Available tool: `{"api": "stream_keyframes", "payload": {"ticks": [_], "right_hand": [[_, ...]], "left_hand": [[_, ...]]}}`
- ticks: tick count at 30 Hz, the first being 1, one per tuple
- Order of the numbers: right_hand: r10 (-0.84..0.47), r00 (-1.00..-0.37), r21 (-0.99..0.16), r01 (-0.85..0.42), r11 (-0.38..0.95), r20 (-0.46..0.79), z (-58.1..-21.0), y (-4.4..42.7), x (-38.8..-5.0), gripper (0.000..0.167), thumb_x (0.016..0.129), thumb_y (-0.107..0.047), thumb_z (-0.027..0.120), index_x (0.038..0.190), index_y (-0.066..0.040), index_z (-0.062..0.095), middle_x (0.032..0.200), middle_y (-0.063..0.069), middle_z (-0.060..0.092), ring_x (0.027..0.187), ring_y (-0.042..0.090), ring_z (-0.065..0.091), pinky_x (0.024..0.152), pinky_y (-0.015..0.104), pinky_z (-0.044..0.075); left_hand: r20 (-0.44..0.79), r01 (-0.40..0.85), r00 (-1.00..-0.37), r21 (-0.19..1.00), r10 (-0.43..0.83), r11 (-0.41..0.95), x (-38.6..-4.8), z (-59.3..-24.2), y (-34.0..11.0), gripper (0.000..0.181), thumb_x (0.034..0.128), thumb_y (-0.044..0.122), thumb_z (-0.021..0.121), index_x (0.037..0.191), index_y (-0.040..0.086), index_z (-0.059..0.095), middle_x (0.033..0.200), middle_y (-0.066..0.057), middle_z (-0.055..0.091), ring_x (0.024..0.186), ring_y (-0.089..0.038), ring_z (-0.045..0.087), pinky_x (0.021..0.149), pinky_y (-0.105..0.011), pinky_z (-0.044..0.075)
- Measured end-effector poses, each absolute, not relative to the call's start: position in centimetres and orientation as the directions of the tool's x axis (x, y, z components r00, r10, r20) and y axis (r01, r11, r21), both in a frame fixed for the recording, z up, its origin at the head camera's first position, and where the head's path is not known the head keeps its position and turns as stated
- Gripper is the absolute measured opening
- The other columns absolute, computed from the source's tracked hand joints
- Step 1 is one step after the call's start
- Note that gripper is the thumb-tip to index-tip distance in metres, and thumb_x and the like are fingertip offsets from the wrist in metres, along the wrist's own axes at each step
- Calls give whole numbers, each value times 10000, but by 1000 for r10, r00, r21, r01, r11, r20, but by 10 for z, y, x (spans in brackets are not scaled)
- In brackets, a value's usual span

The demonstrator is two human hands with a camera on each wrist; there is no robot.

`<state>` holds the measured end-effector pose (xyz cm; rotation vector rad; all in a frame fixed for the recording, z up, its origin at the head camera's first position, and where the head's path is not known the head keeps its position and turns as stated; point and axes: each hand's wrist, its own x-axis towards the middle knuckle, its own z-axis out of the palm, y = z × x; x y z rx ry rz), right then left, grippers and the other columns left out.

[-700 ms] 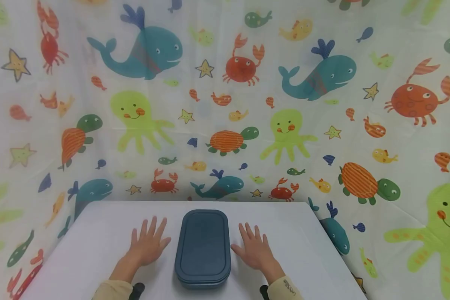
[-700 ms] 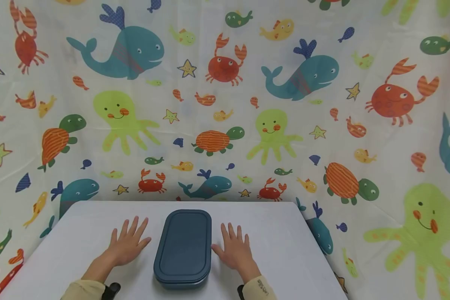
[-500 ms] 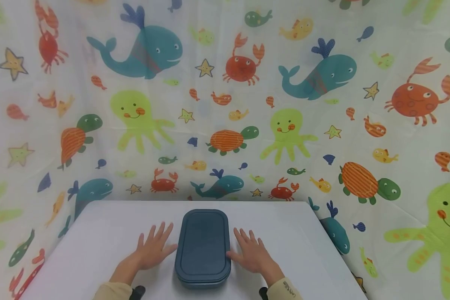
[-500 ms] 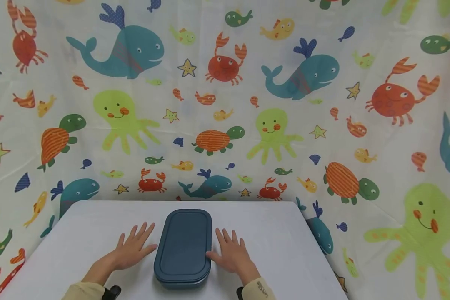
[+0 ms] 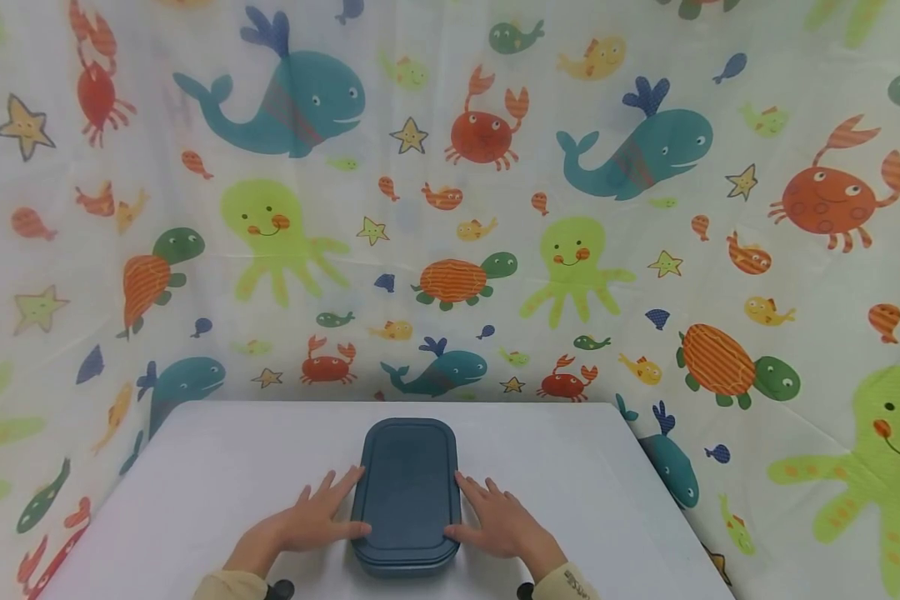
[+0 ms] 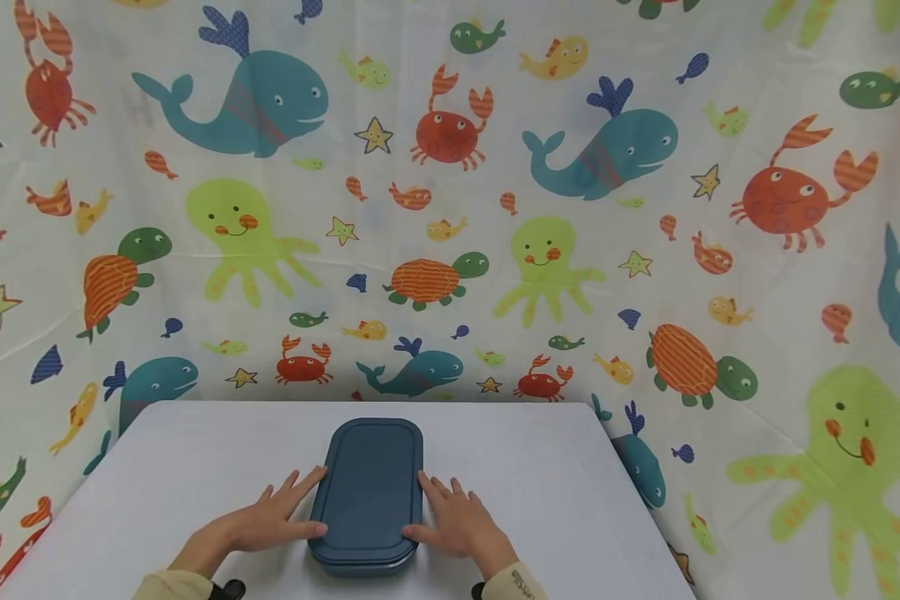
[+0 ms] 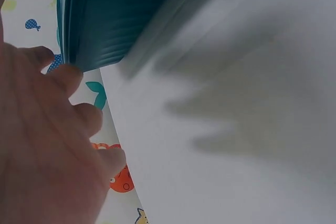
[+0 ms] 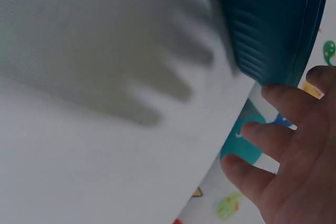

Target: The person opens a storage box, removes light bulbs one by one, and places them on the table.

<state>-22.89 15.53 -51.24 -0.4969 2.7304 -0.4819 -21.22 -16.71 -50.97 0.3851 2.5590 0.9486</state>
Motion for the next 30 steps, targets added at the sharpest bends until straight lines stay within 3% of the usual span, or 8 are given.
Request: {"api": "stream_keyframes", "payload": {"ticks": [13, 19, 26, 30], "right_hand": [[-497, -836, -385, -391, 836, -232, -514, 157, -231, 800, 864, -704, 529, 1528, -298, 343, 1526, 32, 416, 1396, 351, 368, 1047, 601, 380], [-496, -831, -396, -380, 836, -250, -511, 157, -229, 880, 810, -734, 575, 1534, -300, 326, 1537, 37, 397, 1401, 330, 366, 1043, 592, 391], [-510, -816, -378, -398, 836, -270, -508, 154, -227, 1036, 725, -750, 657, 1553, -254, 282, 1563, 53, 349, 1411, 306, 356, 1056, 572, 388], [-516, -813, -364, -411, 836, -268, -508, 154, -226, 1054, 717, -742, 673, 1552, -226, 289, 1560, 59, 353, 1407, 296, 365, 1063, 560, 387]], "left_hand": [[-235, 173, -868, 681, 436, 711, -216, -520, -167, 1066, 770, 542, 763, 1554, 90, 202, 1580, -237, 219, 1422, -542, 87, 1068, -754, 21], [-218, 203, -834, 734, 507, 649, -221, -535, -174, 1111, 750, 586, 759, 1572, 164, 143, 1588, -250, 171, 1401, -584, 14, 1000, -796, -32], [-232, 179, -831, 749, 506, 638, -218, -531, -170, 1235, 675, 549, 831, 1570, 92, 113, 1591, -272, 126, 1404, -583, 8, 1048, -769, 3], [-224, 189, -823, 759, 522, 623, -218, -535, -169, 1249, 687, 549, 825, 1576, 118, 61, 1589, -296, 62, 1395, -590, -33, 1020, -787, -11]]}}
